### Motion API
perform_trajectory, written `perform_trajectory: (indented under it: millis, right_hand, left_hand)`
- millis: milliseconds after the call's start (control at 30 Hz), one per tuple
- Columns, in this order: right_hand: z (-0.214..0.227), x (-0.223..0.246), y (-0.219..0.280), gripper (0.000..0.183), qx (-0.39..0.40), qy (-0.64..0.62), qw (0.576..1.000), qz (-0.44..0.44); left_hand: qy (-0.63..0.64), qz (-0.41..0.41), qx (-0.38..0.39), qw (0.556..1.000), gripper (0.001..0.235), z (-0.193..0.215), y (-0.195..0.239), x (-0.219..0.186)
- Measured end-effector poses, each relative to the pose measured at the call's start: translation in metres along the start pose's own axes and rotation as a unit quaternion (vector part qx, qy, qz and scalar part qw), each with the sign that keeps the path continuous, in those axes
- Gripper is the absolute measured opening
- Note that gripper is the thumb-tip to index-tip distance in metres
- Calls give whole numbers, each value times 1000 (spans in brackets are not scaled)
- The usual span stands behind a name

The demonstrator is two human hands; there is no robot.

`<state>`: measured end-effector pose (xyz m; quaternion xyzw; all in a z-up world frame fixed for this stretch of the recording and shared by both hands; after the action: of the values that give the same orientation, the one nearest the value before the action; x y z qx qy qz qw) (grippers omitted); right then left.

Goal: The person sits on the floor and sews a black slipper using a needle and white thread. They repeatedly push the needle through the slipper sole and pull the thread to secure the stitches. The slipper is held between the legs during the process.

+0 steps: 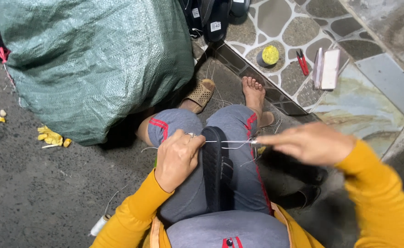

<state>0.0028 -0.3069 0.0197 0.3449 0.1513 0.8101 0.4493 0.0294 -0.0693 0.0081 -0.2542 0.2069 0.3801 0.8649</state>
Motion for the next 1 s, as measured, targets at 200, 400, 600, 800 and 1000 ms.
perform_trajectory:
  millis: [200, 400, 600, 800, 1000]
  right_hand:
    - [-16, 50, -7, 41, -99, -56, 993, 21]
    - [-29, 48, -16, 38, -171, -77, 982, 15]
    - [-33, 39, -25, 35, -164, -43, 985, -41]
    - [-21, 41, -10, 30, -192, -43, 979, -57]
    - [-19, 50, -5, 29, -291, -49, 954, -50]
  left_hand:
    - [-115, 26, -73, 990, 16, 1, -3, 35]
    - [-92, 44, -90, 991, 13, 26, -13, 38]
    - [118, -15, -45, 992, 30, 16, -14, -2]
    - [133, -43, -37, 990, 22, 0, -23, -31]
    - [152, -72, -43, 985, 6, -2, -13, -31]
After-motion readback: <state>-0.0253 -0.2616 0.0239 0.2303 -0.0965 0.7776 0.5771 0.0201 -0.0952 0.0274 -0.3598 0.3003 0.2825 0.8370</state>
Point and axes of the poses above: each hand's wrist, its own y-axis away from the middle knuckle, its own z-axis out of the back of the hand, x = y × z, the point moved 8 cm from there along -y, towards the middle knuckle, and after that the axes turned 1 degree about y, right-handed, at the moved point
